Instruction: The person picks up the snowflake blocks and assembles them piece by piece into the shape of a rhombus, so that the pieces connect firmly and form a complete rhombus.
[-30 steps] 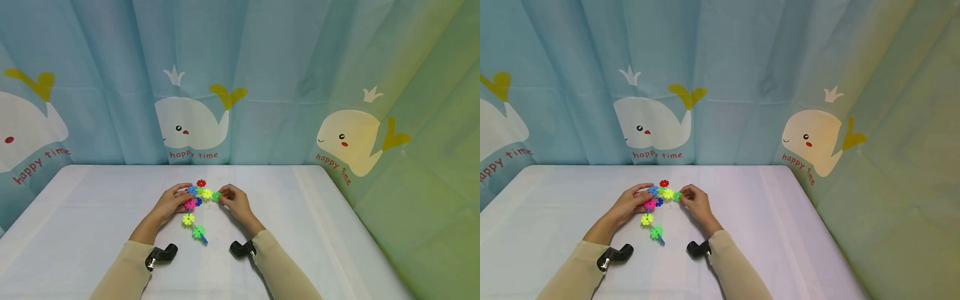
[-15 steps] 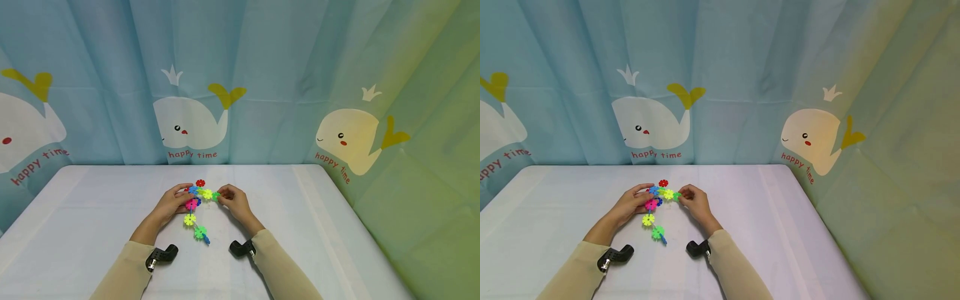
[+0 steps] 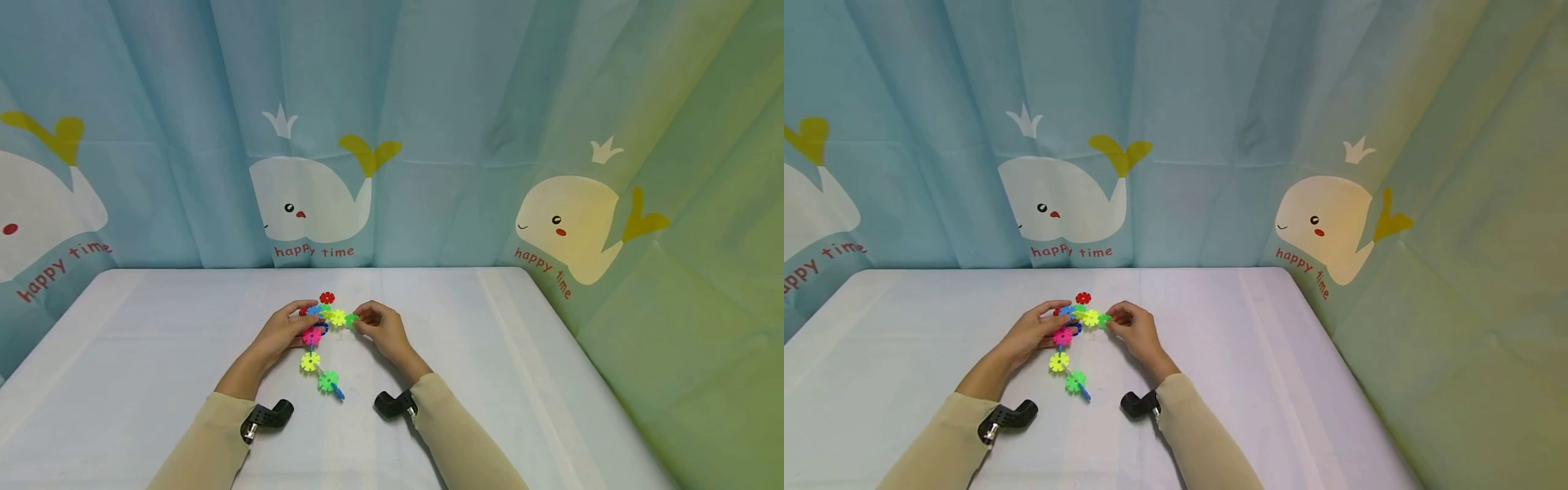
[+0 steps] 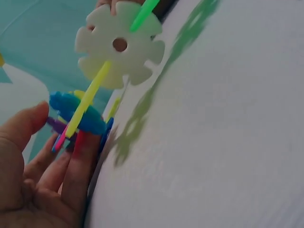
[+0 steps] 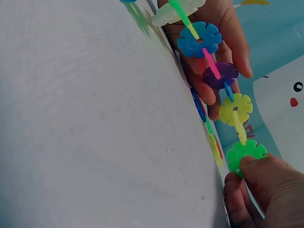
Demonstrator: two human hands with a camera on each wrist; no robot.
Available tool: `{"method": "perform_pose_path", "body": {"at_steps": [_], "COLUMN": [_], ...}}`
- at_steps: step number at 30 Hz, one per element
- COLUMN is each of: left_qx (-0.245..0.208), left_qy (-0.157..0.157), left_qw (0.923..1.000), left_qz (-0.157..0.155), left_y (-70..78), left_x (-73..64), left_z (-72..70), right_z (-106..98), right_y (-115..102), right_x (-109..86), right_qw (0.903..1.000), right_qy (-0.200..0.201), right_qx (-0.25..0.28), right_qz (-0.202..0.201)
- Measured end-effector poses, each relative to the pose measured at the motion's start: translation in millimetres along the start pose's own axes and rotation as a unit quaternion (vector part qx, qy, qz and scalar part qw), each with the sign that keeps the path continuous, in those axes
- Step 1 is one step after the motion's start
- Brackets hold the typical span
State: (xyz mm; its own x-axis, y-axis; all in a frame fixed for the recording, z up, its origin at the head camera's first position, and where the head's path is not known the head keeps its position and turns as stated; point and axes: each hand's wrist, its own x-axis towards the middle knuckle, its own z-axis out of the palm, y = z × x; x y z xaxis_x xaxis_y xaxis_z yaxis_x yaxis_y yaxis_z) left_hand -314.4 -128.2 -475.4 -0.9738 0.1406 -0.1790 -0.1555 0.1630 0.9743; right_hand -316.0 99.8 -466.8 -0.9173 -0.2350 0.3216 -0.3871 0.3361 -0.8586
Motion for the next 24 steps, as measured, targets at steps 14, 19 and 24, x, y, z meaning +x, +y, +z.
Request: {"method": "perform_pose_path", "body": {"at_steps": [14, 19, 24], "left_qx": [0.035, 0.021, 0.013], "left_qy": [0.066, 0.058, 0.065], "left_qw": [0.9972, 0.9979, 0.9976], "left_qz": [0.004, 0.016, 0.018], "left_y": [4.9, 4.0, 5.1], "left_x": [-1.7, -2.0, -1.6], "left_z": [11.5, 11.7, 14.1], "right_z": [2.5, 2.9, -0.4], "right_y": [22.4, 22.9, 7.4], "right_x": [3.3, 3.5, -0.3], "right_qw": [0.9995, 0.9994, 0.9992], "right_qy": [-0.021, -0.022, -0.026], "right_qx": [0.023, 0.024, 0.025], "right_qz": [-0.005, -0.008, -0.019]}}
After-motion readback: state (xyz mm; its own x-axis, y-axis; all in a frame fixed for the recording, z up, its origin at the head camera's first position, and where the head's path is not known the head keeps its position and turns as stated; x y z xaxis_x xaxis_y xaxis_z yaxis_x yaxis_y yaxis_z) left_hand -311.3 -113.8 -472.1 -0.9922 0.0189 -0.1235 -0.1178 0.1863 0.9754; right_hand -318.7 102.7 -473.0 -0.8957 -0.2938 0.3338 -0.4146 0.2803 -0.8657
